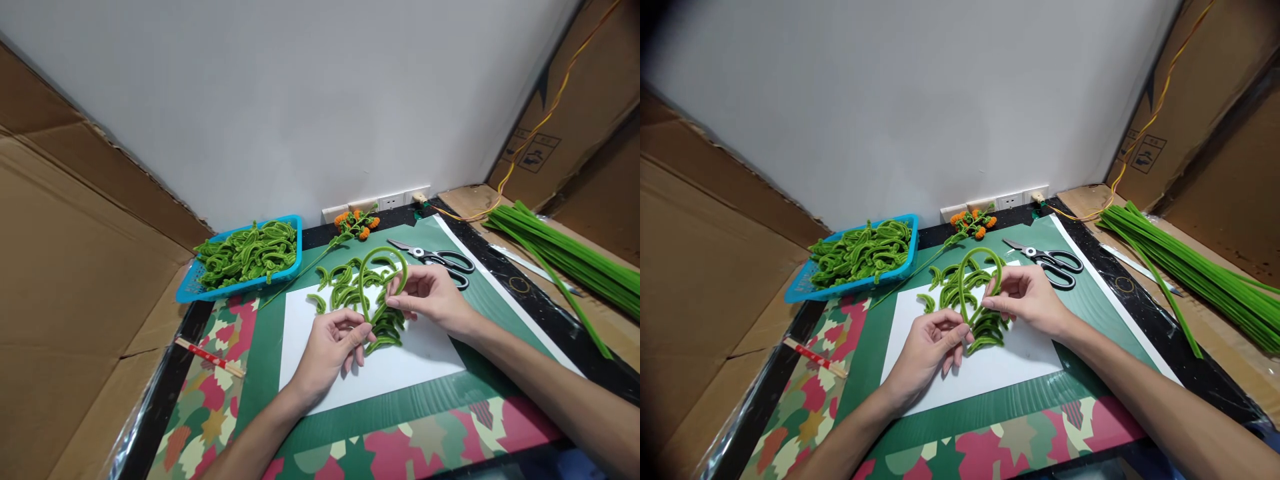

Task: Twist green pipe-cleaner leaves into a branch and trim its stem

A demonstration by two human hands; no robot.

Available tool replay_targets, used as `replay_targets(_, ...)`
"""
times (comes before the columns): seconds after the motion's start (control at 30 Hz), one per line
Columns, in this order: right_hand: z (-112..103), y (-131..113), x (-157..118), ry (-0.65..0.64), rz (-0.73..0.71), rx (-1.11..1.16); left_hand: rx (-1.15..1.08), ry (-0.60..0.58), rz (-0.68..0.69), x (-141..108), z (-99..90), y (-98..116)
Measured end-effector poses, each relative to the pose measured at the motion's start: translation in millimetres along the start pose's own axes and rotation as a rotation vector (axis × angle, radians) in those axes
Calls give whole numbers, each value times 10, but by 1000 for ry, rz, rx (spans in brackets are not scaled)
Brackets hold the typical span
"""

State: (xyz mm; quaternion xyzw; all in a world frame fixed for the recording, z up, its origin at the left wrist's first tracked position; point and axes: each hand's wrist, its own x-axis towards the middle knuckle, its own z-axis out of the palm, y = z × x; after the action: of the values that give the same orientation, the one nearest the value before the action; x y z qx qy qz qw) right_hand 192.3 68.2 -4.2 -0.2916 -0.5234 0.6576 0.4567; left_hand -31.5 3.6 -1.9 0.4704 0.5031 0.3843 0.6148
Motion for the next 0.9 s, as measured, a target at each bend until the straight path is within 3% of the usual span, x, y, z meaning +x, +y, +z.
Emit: replay_targets(0.9,-2,14,-11,-23,1,21,4,-28,-1,1,1,9)
